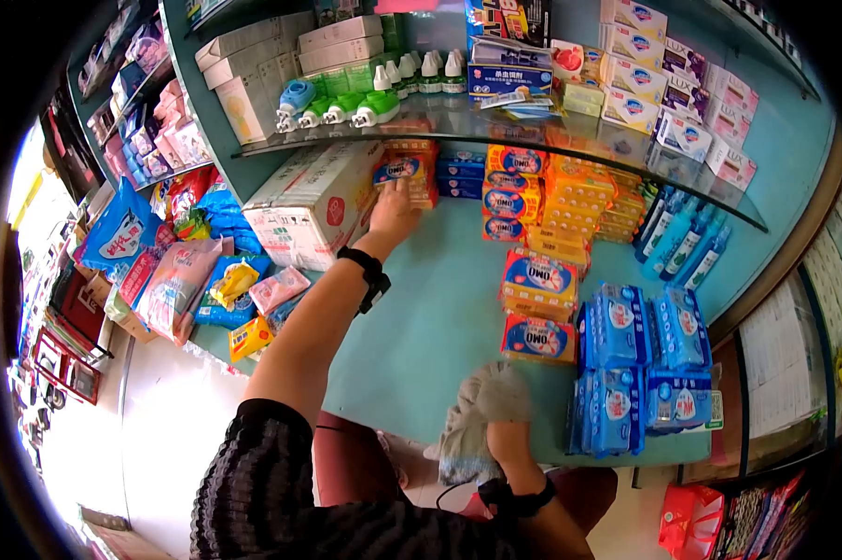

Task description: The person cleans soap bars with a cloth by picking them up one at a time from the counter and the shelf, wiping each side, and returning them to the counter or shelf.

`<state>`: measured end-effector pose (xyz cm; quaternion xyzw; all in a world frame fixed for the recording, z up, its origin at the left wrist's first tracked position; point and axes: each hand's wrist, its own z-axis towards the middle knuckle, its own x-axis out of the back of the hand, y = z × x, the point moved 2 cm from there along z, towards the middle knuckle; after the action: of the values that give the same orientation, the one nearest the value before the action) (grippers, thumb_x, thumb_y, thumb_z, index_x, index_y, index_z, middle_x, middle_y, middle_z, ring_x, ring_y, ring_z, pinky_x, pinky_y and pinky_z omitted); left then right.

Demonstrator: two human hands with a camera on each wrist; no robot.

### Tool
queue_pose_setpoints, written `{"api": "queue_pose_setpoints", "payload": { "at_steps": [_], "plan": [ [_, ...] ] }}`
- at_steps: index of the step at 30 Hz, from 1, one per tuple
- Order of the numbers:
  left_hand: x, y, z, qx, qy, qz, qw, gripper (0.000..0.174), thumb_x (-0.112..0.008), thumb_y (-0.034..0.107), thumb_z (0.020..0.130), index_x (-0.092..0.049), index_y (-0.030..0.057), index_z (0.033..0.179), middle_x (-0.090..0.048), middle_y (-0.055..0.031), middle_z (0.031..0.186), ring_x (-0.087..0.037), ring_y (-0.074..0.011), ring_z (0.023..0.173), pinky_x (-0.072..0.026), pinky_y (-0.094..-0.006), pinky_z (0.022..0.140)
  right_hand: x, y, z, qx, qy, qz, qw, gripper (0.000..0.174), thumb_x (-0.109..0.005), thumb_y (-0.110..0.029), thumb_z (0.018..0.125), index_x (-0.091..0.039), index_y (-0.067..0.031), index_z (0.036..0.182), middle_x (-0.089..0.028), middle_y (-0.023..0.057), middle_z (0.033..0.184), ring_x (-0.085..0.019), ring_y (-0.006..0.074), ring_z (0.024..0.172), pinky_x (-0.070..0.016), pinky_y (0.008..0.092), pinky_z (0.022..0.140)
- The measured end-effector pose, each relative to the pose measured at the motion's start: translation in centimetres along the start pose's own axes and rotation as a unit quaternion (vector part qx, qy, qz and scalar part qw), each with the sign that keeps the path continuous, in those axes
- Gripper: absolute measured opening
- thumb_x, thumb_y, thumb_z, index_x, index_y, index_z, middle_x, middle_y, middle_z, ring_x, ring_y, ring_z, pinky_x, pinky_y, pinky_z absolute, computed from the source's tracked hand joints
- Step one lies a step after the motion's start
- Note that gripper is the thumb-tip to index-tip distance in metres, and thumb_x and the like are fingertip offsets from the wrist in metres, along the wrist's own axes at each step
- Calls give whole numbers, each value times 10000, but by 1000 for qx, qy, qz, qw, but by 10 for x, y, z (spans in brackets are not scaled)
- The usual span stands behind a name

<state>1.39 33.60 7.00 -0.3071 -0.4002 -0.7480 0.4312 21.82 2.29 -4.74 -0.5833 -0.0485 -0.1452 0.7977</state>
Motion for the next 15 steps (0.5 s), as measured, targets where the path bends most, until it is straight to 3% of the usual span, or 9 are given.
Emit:
{"api": "queue_pose_setpoints", "payload": {
  "at_steps": [4,6,8,10,13,15],
  "plan": [
    [-17,-31,44,-45,43,107,992,722,-635,59,681,-296,37,1317,-325,-186,1354,-345,-352,1222,-369,-408,982,3,-2,-3,-24,-18,54,998,215,-472,-32,887,-557,-9,1084,-538,127,1130,-481,241,1089,-368,364,964],
    [-23,-42,60,-56,58,146,986,788,-642,39,665,-256,51,1352,-281,-161,1386,-296,-339,1258,-344,-419,1008,3,0,-6,23,-18,-45,999,207,-475,-33,887,-558,-5,1074,-541,126,1110,-499,238,1060,-390,359,942],
    [-28,-52,70,-43,37,153,987,753,-633,147,718,-250,66,1362,-285,-152,1387,-299,-331,1267,-323,-441,1001,2,-3,-4,9,15,-11,1000,149,-489,-51,883,-554,-8,1010,-545,95,1024,-506,196,957,-418,326,850],
    [-35,-62,79,-56,48,154,985,774,-643,214,731,-234,78,1374,-293,-153,1387,-292,-322,1272,-289,-465,1005,-4,-23,0,-61,80,158,982,77,-512,-85,875,-546,-17,891,-550,32,872,-504,115,779,-450,267,689],
    [-40,-66,91,14,-60,172,983,758,-652,210,724,-269,73,1363,-297,-171,1386,-321,-328,1260,-291,-474,1006,2,-10,1,-37,-5,62,997,207,-504,-52,879,-545,11,1072,-560,123,1058,-544,213,969,-456,333,844],
    [-24,-52,88,36,-112,181,976,707,-655,221,729,-326,72,1336,-295,-178,1386,-376,-331,1223,-337,-444,979,1,-26,3,-101,10,179,979,204,-498,-46,880,-545,15,1069,-562,126,1054,-543,210,971,-456,327,841]
  ]
}}
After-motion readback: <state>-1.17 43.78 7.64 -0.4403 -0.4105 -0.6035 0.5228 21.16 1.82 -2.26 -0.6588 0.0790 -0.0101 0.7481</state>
